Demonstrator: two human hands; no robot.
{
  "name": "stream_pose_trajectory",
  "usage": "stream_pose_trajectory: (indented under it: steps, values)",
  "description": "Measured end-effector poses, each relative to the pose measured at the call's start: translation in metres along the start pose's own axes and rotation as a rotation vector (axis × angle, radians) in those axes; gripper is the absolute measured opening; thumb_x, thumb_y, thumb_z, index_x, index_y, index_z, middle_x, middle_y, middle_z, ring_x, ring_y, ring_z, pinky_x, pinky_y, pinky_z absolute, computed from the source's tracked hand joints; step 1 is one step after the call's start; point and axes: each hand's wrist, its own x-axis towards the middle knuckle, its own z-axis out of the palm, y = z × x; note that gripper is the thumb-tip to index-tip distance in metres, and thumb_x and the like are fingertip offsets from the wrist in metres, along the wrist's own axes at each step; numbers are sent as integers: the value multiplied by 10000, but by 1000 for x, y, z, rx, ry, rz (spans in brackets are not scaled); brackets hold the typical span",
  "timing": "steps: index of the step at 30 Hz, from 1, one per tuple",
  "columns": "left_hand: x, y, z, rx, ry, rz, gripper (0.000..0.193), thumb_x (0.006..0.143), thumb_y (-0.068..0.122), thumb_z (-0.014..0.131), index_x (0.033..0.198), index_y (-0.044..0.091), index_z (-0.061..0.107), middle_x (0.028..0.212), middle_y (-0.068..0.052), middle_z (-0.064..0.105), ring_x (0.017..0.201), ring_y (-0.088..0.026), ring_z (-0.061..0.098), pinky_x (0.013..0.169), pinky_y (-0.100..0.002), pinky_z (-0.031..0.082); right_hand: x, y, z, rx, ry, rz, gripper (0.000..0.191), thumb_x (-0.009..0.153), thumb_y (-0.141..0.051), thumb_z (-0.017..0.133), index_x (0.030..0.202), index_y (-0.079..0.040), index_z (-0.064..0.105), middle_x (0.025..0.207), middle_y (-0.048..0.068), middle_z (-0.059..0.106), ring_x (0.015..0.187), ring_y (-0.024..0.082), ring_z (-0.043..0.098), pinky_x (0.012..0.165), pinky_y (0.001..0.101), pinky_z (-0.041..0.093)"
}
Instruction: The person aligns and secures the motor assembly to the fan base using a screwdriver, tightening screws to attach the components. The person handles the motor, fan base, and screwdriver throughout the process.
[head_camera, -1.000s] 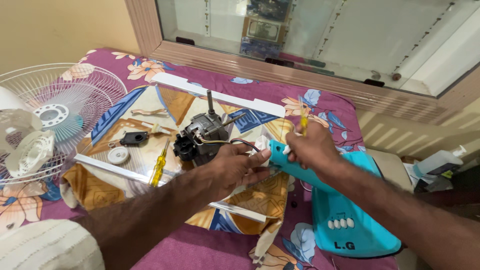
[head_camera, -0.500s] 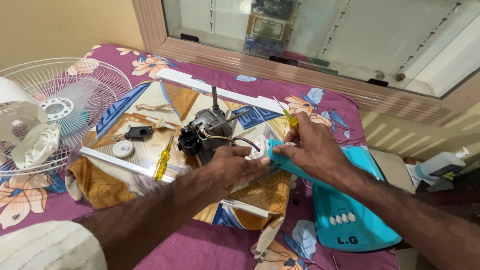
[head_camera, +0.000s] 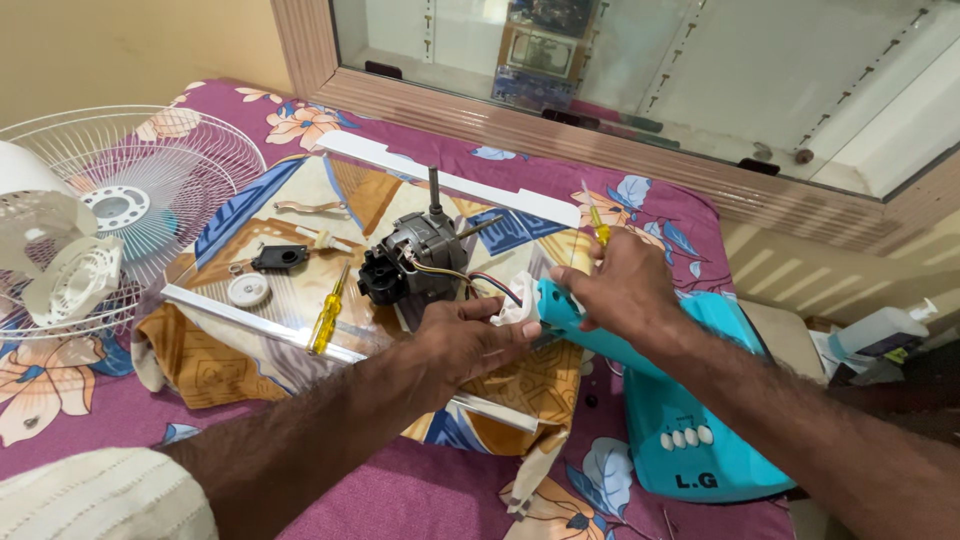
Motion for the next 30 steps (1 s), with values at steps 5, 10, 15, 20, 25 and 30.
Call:
stream_pose_trajectory:
  steps: [5, 10, 15, 20, 25, 30]
  values:
    - [-4, 4, 0, 3, 18, -18, 761, 774, 35, 800, 1463, 33, 477, 1253, -226, 693, 1106, -264, 728, 890, -222, 596, 5, -2, 3, 197, -34, 179, 437, 810, -236, 824, 971, 121, 630, 761, 171, 730, 514, 231, 717, 471, 358, 589]
    - [-5, 9, 4, 74, 32, -23, 789, 764, 83, 821, 1470, 39, 472, 1295, -225, 676, 1123, -281, 713, 933, -263, 592, -1, 15, 10, 437, -147, 246, 457, 852, -357, 806, 890, 70, 649, 757, 94, 641, 678, 186, 676, 599, 367, 611]
    - [-9, 8, 1, 101, 34, -11, 817, 718, 91, 852, 1464, 46, 522, 1319, -216, 662, 1118, -263, 712, 928, -246, 591, -16, 53, 5, 278, -262, -145, 727, 607, -255, 941, 1160, -27, 528, 937, 56, 663, 910, 232, 721, 814, 410, 621]
    - [-14, 1, 1, 120, -5, 45, 756, 762, 7, 806, 1452, 23, 497, 1252, -166, 689, 1068, -251, 727, 886, -273, 660, -16, 78, -5, -174, -280, -259, 781, 611, -233, 940, 1219, -41, 488, 1123, 203, 666, 1087, 374, 678, 914, 462, 538]
    - [-15, 1, -3, 139, -3, 110, 669, 811, -87, 735, 1446, 8, 548, 1159, -101, 654, 997, -235, 730, 857, -283, 672, -7, 68, -5, -197, -279, -422, 793, 581, -124, 904, 1224, 2, 458, 1122, 248, 643, 1109, 424, 624, 899, 488, 518]
    - [-17, -1, -2, 15, -107, 91, 597, 834, -114, 670, 1406, -71, 505, 1167, -174, 671, 987, -267, 740, 836, -322, 694, -4, 58, -8, -210, -292, -390, 940, 554, -109, 880, 1376, -32, 430, 1082, 233, 670, 1053, 404, 664, 870, 469, 543]
